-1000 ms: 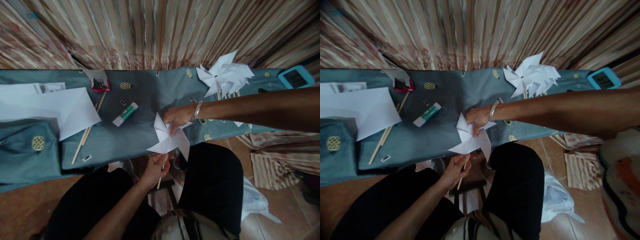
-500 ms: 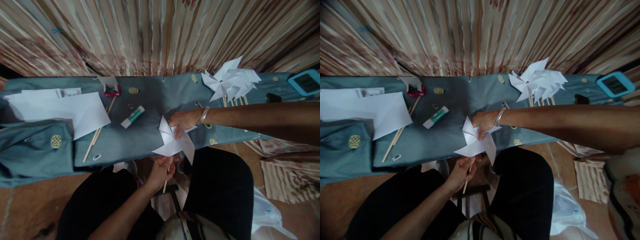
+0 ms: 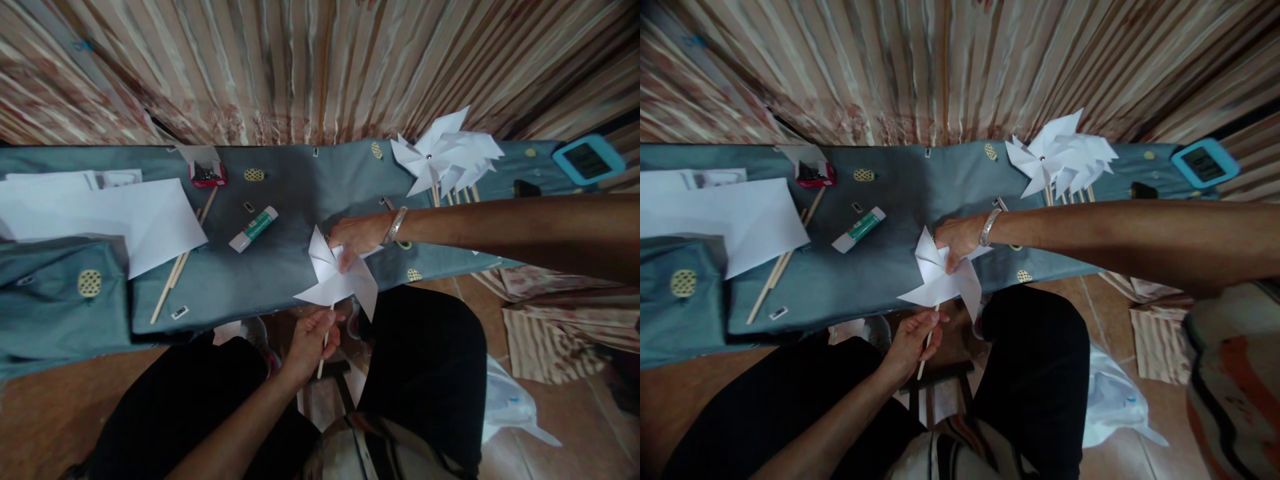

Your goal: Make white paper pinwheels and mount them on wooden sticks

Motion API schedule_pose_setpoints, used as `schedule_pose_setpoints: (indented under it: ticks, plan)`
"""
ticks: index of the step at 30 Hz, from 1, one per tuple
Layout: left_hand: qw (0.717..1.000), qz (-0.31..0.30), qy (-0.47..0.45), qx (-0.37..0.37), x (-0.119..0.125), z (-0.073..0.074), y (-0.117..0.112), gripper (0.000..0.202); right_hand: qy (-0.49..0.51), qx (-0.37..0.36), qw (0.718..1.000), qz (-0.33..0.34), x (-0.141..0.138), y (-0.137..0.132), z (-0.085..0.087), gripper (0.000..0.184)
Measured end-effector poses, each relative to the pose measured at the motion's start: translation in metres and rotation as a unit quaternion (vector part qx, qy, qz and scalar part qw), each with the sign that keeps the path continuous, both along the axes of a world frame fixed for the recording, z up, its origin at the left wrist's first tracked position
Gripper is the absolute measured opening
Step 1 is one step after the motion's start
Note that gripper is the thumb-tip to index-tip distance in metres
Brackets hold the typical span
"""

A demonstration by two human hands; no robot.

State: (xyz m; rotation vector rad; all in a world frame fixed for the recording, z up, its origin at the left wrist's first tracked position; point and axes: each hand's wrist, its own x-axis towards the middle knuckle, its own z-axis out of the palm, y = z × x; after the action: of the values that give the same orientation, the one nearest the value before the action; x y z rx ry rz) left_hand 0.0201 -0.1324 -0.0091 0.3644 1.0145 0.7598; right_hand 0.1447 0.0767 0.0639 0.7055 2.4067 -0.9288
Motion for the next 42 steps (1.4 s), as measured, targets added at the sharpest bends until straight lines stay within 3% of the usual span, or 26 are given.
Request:
schedule_pose_setpoints:
  ticks: [20, 31, 42]
  plan:
    - [1.0, -0.024, -0.012, 0.015, 0.0, -0.007, 0.004, 0.053, -0.033, -0.02, 0.998, 0.042, -0.002, 0.005, -0.002, 0.018]
    - [1.0, -0.024, -0.011, 0.014, 0.004, -0.007, 0.003, 0.055, -0.009, -0.006, 1.0, 0.01, 0.0, 0.002, -0.006, 0.012]
    - [0.999, -0.009, 0.001, 0.053, 0.006, -0.002, -0.001, 0.044, -0.006, 0.039, 0.999, -0.003, 0.008, -0.011, 0.007, 0.014]
